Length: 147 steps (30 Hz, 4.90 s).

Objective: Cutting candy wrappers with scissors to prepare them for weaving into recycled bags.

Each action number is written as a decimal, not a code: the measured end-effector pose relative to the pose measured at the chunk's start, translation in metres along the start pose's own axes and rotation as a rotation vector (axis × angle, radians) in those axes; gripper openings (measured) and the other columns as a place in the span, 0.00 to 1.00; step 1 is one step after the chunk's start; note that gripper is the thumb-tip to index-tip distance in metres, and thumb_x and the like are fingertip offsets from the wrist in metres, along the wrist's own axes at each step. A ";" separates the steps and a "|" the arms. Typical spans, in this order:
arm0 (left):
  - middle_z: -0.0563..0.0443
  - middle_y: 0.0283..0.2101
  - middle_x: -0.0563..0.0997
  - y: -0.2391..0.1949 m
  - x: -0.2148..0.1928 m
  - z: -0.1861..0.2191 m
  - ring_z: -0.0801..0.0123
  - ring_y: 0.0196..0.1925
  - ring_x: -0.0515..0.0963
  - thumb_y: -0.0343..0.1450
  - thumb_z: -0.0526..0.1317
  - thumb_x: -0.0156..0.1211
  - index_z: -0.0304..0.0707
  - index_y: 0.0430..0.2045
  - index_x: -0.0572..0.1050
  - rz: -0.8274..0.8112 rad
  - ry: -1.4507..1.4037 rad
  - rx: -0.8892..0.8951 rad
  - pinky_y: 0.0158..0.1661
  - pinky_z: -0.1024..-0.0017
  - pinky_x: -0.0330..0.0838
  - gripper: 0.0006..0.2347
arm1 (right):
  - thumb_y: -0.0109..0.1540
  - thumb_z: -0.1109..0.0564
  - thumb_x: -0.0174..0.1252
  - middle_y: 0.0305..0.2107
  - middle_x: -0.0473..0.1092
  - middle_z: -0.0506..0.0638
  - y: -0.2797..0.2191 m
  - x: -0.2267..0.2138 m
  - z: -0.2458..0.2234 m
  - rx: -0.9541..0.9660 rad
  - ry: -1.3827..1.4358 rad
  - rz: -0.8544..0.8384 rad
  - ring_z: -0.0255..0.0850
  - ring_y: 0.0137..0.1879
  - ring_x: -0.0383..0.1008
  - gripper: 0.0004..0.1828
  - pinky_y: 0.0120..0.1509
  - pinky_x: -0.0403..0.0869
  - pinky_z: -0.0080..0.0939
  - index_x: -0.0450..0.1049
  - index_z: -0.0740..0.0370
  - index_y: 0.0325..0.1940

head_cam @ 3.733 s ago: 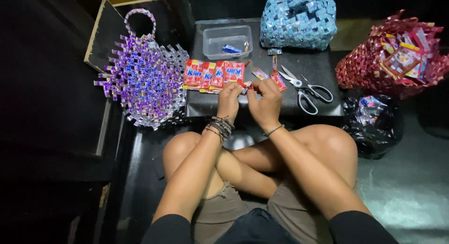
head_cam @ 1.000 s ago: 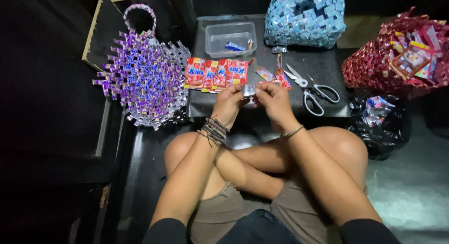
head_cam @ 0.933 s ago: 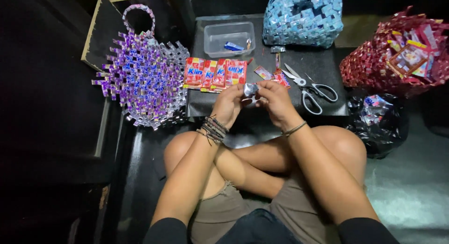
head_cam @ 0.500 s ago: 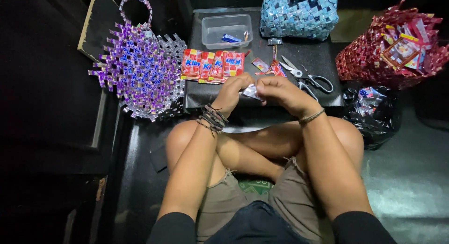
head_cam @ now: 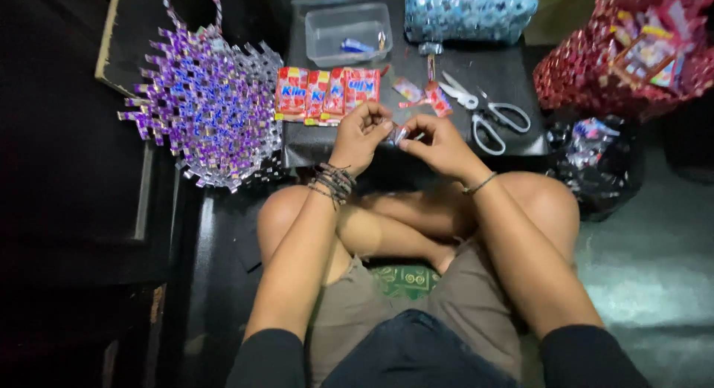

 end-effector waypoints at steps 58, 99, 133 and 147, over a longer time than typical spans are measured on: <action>0.49 0.26 0.76 -0.016 -0.046 0.024 0.62 0.31 0.81 0.72 0.38 0.66 0.37 0.25 0.77 0.378 0.307 0.295 0.32 0.71 0.73 0.07 | 0.62 0.61 0.64 0.21 0.70 0.51 0.039 0.040 -0.008 -0.040 -0.113 0.350 0.34 0.33 0.68 0.07 0.36 0.70 0.36 0.82 0.61 0.45; 0.35 0.37 0.84 0.031 -0.007 -0.047 0.60 0.41 0.85 0.70 0.49 0.71 0.28 0.47 0.79 0.080 0.138 -0.218 0.39 0.68 0.82 0.21 | 0.58 0.67 0.58 0.25 0.71 0.48 0.042 -0.005 0.071 0.053 0.371 0.276 0.31 0.25 0.73 0.20 0.25 0.71 0.25 0.69 0.66 0.55; 0.41 0.25 0.82 0.022 -0.007 -0.058 0.71 0.25 0.84 0.72 0.38 0.66 0.26 0.41 0.80 0.306 0.047 -0.168 0.28 0.79 0.80 0.11 | 0.68 0.60 0.61 0.23 0.72 0.53 0.038 -0.015 0.079 0.087 0.334 0.429 0.32 0.24 0.72 0.07 0.22 0.69 0.27 0.77 0.69 0.45; 0.39 0.25 0.80 0.026 -0.012 -0.057 0.69 0.26 0.84 0.71 0.35 0.66 0.20 0.39 0.78 0.392 0.000 -0.191 0.27 0.80 0.81 0.11 | 0.69 0.64 0.55 0.19 0.67 0.56 0.037 -0.018 0.061 0.062 0.383 0.541 0.39 0.18 0.73 0.09 0.18 0.73 0.32 0.74 0.74 0.50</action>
Point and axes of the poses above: each hand's wrist, its own y-axis towards the middle knuckle, its own x-axis out of the palm, z = x × y, the point moved 8 cm from there along y, towards the middle knuckle
